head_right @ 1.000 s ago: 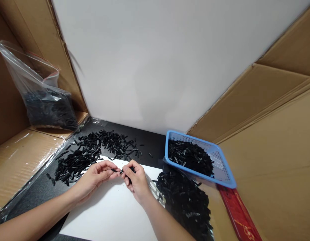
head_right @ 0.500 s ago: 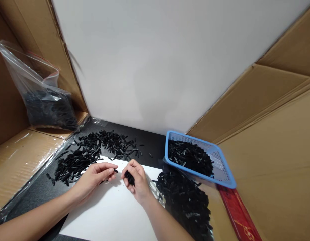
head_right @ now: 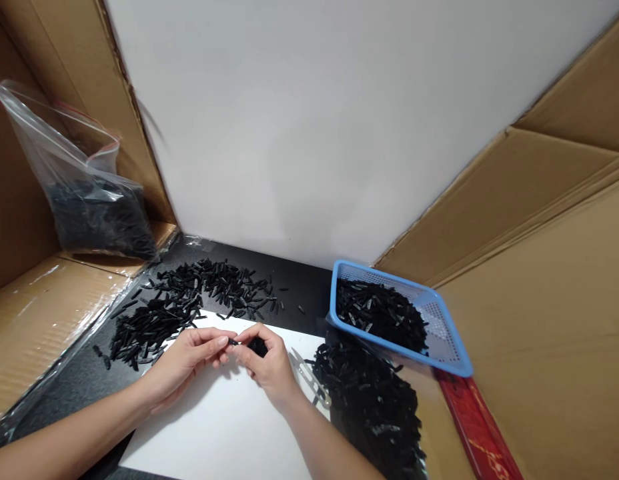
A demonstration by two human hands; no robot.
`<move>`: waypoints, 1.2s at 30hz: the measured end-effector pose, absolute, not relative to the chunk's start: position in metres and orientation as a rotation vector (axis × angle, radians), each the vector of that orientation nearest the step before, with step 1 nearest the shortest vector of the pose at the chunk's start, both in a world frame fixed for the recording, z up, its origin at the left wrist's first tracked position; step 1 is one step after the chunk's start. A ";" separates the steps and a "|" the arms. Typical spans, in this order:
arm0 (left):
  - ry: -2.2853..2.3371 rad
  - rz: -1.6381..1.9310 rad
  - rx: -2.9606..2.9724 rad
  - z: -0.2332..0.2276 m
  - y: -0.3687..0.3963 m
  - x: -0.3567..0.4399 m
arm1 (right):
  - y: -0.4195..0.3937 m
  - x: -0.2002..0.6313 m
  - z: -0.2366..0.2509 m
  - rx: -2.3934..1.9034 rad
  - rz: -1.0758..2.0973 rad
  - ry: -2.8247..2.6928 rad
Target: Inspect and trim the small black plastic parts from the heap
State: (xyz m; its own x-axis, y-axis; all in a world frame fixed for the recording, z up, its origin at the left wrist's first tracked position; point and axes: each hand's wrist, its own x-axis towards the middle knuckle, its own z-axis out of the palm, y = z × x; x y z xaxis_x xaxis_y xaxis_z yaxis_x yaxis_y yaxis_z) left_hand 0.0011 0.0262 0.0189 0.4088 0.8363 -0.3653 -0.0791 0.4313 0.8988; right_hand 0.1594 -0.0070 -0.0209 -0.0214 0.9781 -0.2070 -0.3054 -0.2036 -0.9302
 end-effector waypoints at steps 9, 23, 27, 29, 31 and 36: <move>1.140 0.390 2.173 0.026 0.046 -0.027 | -0.005 0.159 -0.023 -1.043 1.513 -0.753; 1.310 -0.014 2.718 0.001 0.036 -0.006 | -0.004 0.160 -0.017 -0.966 1.557 -0.669; 1.283 0.037 2.721 -0.001 0.041 -0.010 | -0.004 0.160 -0.016 -0.978 1.557 -0.662; 1.260 0.072 2.744 0.000 0.042 -0.009 | -0.003 0.159 -0.015 -1.017 1.518 -0.714; 1.237 0.114 2.780 0.004 0.044 -0.007 | 0.000 0.157 -0.014 -1.089 1.430 -0.803; 1.285 0.394 2.921 0.008 0.049 -0.004 | 0.020 0.184 0.005 -1.261 1.069 -0.937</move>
